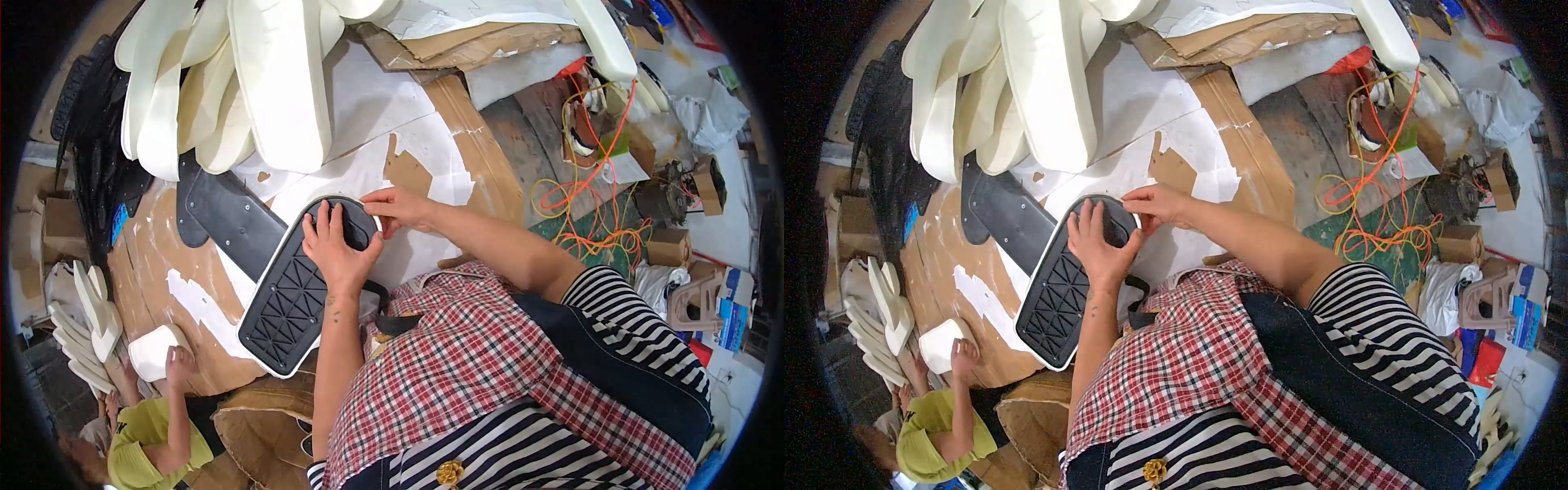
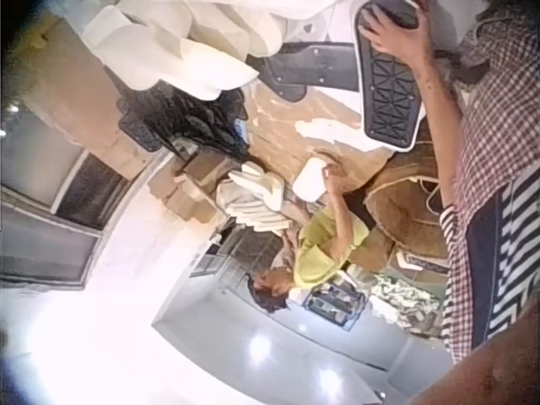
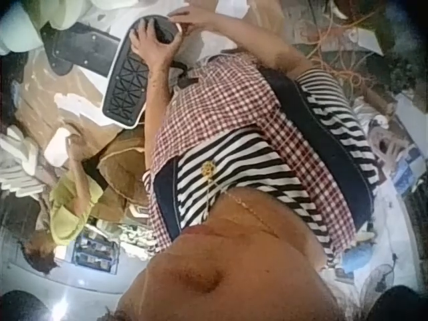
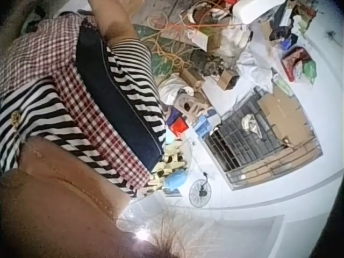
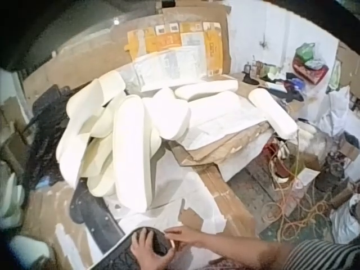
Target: Fitting foam pads onto plastic bases and securing them with adhesive tape.
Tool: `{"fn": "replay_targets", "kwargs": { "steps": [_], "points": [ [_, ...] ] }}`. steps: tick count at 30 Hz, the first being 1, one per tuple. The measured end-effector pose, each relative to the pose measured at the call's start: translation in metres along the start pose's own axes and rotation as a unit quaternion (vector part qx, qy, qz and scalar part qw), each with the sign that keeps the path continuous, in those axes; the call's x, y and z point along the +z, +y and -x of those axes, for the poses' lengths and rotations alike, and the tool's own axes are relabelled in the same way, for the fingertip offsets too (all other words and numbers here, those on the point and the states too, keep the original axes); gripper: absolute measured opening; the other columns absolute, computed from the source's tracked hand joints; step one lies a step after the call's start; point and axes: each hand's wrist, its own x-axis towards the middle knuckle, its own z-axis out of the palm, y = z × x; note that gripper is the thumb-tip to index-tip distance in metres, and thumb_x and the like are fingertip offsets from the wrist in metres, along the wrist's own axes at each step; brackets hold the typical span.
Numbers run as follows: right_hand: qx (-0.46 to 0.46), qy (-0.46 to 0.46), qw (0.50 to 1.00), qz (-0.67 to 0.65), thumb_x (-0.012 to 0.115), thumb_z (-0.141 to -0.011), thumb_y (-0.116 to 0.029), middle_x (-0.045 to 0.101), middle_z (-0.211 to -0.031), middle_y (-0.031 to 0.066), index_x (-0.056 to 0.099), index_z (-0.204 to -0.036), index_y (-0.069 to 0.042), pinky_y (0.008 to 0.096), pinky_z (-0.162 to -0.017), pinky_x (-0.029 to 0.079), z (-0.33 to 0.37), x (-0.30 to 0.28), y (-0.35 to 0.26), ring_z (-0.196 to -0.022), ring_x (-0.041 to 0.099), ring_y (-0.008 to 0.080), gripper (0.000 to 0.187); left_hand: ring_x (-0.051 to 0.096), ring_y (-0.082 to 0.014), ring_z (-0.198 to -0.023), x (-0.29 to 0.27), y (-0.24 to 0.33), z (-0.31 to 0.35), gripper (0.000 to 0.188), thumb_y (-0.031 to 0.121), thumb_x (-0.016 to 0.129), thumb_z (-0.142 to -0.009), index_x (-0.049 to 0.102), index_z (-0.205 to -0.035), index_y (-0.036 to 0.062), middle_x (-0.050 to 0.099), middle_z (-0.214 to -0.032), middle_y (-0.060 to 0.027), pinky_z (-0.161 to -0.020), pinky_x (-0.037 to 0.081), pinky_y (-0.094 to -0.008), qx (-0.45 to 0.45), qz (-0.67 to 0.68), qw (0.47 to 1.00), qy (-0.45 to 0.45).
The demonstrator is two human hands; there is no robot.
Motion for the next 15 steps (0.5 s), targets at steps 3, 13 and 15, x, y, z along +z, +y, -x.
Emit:
{"fn": "replay_targets", "kwargs": {
  "steps": [3,13,15],
  "points": [
    [-0.033,0.026,0.998,-0.045,0.059,-0.088,-0.025,0.059,-0.071,0.0027,0.06,-0.113,-0.004,0.0274,-0.053,0.052,0.0,0.006,0.007,-0.057,0.058,0.0107,0.033,0.029,-0.0393,-0.127,-0.002,0.001,0.0,0.071,0.037,0.072,-0.058,0.054,-0.118,0.0052,0.043,-0.133,-0.013,-0.102,0.023,-0.0518,-0.005,-0.009,1.0,0.007],
    [-0.293,0.187,0.834,0.429,0.051,-0.079,-0.011,0.062,-0.081,0.0216,0.063,-0.085,0.002,0.0433,-0.072,0.047,-0.009,0.023,-0.002,-0.08,0.059,0.0379,0.018,0.031,-0.0369,-0.126,-0.005,0.001,-0.005,0.071,0.039,0.073,-0.058,0.054,-0.119,0.0091,0.044,-0.132,-0.0092,-0.101,0.024,-0.0507,-0.017,-0.05,0.998,-0.023],
    [-0.326,0.22,0.815,0.427,0.051,-0.08,-0.012,0.062,-0.081,0.0204,0.063,-0.084,0.001,0.044,-0.071,0.048,-0.008,0.029,-0.004,-0.081,0.059,0.0373,0.019,0.031,-0.0368,-0.126,-0.007,-0.003,-0.007,0.07,0.039,0.073,-0.059,0.054,-0.12,0.0098,0.044,-0.132,-0.009,-0.101,0.023,-0.0508,-0.022,-0.043,0.998,-0.031]
  ]
}}
